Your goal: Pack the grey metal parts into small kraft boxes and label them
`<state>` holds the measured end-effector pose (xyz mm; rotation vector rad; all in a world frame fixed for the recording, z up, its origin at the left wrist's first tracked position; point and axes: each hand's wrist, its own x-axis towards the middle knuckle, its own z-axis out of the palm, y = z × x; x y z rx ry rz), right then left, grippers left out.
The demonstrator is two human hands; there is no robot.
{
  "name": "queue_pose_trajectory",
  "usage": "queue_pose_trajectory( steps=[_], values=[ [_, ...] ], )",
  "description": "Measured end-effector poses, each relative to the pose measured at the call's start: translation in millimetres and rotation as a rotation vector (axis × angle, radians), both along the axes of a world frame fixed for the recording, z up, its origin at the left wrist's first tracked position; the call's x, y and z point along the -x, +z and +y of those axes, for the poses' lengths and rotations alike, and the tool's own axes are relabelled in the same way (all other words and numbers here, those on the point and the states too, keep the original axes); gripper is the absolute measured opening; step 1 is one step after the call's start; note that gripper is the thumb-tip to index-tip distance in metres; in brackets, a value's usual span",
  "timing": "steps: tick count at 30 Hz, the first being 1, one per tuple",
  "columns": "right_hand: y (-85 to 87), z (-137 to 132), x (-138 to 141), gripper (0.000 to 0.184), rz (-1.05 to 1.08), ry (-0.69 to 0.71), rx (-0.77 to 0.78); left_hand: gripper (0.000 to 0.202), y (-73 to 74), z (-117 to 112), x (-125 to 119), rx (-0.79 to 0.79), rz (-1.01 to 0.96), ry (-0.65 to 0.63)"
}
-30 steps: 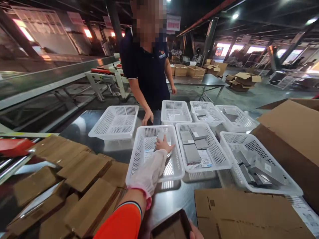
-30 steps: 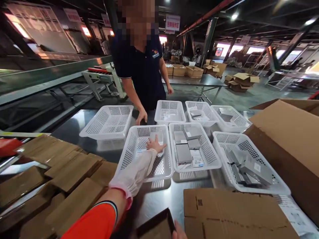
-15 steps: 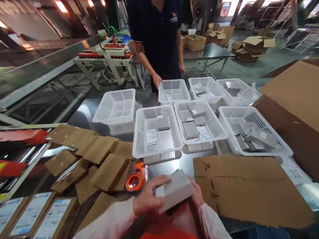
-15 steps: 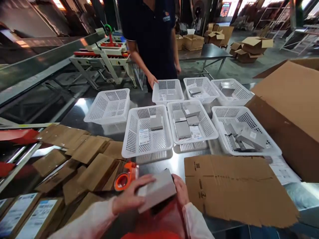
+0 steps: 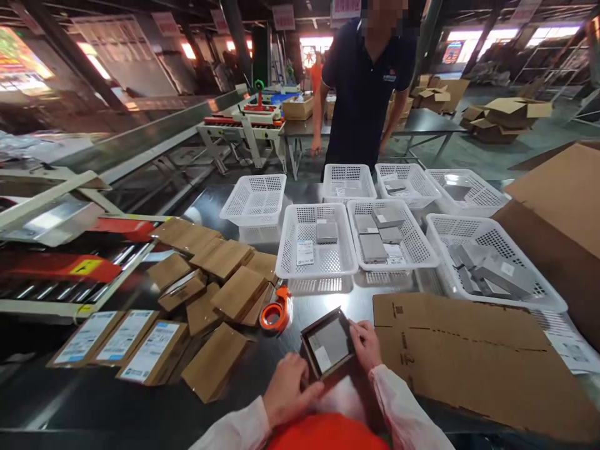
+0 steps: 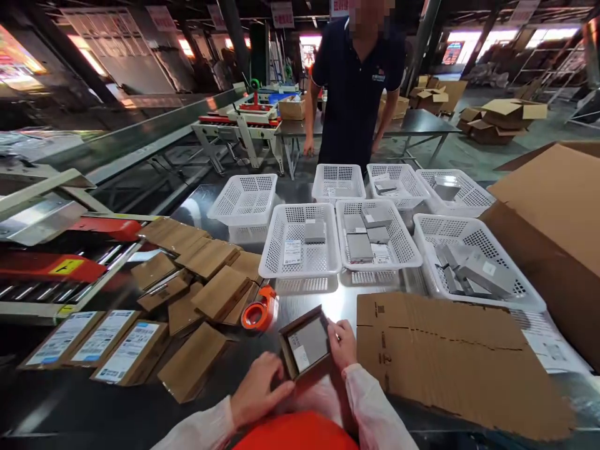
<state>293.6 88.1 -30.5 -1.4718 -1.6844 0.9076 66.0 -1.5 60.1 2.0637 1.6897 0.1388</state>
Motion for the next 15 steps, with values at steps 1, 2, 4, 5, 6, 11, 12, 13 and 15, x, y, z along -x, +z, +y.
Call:
queue_pose_trajectory(
  steps=[1,2,4,5,6,11,12,13,15],
  values=[
    [3.4,3.1,1.5,0.062,-0.039,0.173,0.025,0.046,-3.9,2.7,-6.0,0.054,-0.021,-0.062],
    [7.0,7.4,3.4,0.056,-0.074,0.339,0.057,0.053,-9.0,8.5,-13.2,0.095,-0.037,-0.114],
    [13.7,18.9,7.5,0.047,-0.124,0.564,0.113,0.057,-19.9,25.3,-26.6,0.172,-0.045,-0.152],
    [16.3,25.3,9.3,0.044,-0.151,0.602,0.144,0.049,-24.5,33.8,-31.2,0.216,-0.048,-0.147],
    [18.2,31.6,10.7,0.042,-0.183,0.6,0.175,0.037,-27.9,41.0,-34.1,0.251,-0.055,-0.132],
    [13.8,49.3,15.4,0.071,-0.37,0.361,0.243,0.022,-20.3,49.6,-34.6,0.247,-0.015,0.045],
    [10.7,49.5,16.5,0.076,-0.377,0.308,0.243,0.026,-14.6,49.5,-33.6,0.212,0.002,0.08],
    [7.4,48.8,17.7,0.077,-0.378,0.272,0.247,0.035,-8.6,50.2,-32.1,0.157,0.019,0.117],
    [1.7,46.7,19.4,0.072,-0.359,0.267,0.25,0.059,1.8,54.0,-27.9,0.038,0.061,0.214]
  ],
)
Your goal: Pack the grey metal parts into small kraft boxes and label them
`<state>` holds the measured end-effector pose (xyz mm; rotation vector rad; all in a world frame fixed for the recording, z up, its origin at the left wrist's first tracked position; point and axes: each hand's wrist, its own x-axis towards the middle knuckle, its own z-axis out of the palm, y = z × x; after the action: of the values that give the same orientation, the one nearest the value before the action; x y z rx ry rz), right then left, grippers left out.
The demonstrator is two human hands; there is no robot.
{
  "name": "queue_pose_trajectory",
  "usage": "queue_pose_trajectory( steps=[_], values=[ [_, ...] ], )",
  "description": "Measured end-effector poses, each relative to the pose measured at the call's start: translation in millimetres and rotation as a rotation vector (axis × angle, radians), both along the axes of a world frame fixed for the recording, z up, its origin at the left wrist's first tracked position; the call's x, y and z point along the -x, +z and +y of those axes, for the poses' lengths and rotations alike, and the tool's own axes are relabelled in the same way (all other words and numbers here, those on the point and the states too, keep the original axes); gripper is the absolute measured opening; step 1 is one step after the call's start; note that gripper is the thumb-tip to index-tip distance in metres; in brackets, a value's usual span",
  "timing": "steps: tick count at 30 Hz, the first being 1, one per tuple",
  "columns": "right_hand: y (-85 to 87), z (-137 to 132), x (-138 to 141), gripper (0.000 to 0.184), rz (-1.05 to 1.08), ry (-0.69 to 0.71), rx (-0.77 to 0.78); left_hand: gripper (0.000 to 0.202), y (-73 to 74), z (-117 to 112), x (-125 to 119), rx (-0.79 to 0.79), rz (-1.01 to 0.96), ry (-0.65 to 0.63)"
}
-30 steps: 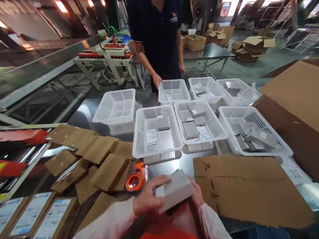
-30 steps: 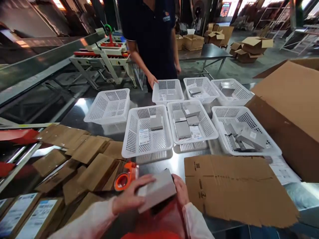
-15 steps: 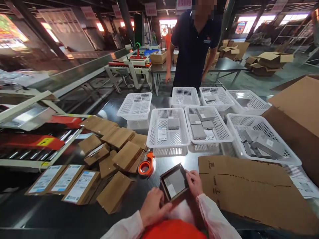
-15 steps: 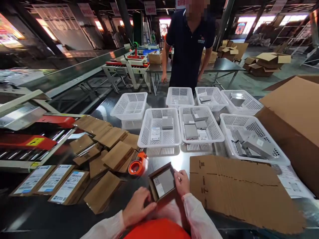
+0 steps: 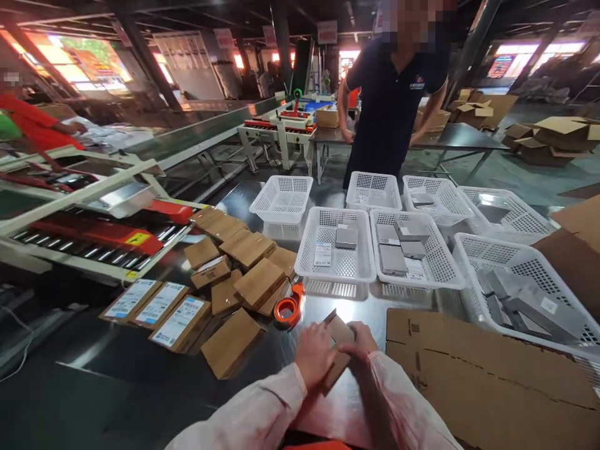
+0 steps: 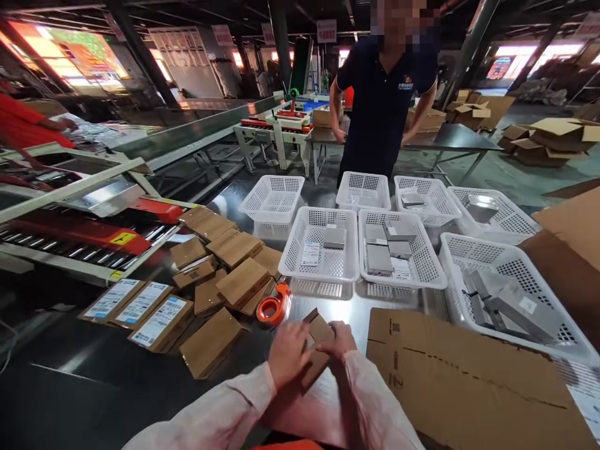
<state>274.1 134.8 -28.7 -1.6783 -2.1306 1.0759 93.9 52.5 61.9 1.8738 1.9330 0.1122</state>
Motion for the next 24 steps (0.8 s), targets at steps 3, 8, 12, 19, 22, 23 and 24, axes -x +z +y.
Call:
queue_pose_trajectory(
  steps=[3,8,12,19,22,23,24],
  values=[
    [-4.4,-2.9,-1.1,0.066,0.072,0.071,-0.004,0.093,2.5,3.3,2.9,0.028,0.011,0.071],
    [-10.4,-11.3,-13.9,0.077,0.224,0.124,0.035,0.122,-24.0,-22.8,-23.6,0.251,-0.021,0.083],
    [-19.8,-19.8,-17.6,0.07,0.276,0.087,0.06,0.122,-42.2,-42.7,-48.2,0.227,0.022,0.164],
    [-30.2,-15.6,-3.1,0.066,0.29,-0.011,0.04,0.114,-40.1,-37.5,-36.2,0.238,-0.022,0.192],
    [-28.9,-15.3,1.8,0.059,0.235,0.023,0.012,0.081,-28.2,-10.3,2.8,-0.018,0.072,0.371],
    [-27.8,-16.8,3.9,0.054,0.207,0.034,0.0,0.072,-24.9,2.2,17.3,-0.106,0.134,0.45],
    [-26.5,-19.1,6.4,0.048,0.176,0.042,-0.011,0.066,-22.7,15.0,30.7,-0.134,0.175,0.499]
  ],
)
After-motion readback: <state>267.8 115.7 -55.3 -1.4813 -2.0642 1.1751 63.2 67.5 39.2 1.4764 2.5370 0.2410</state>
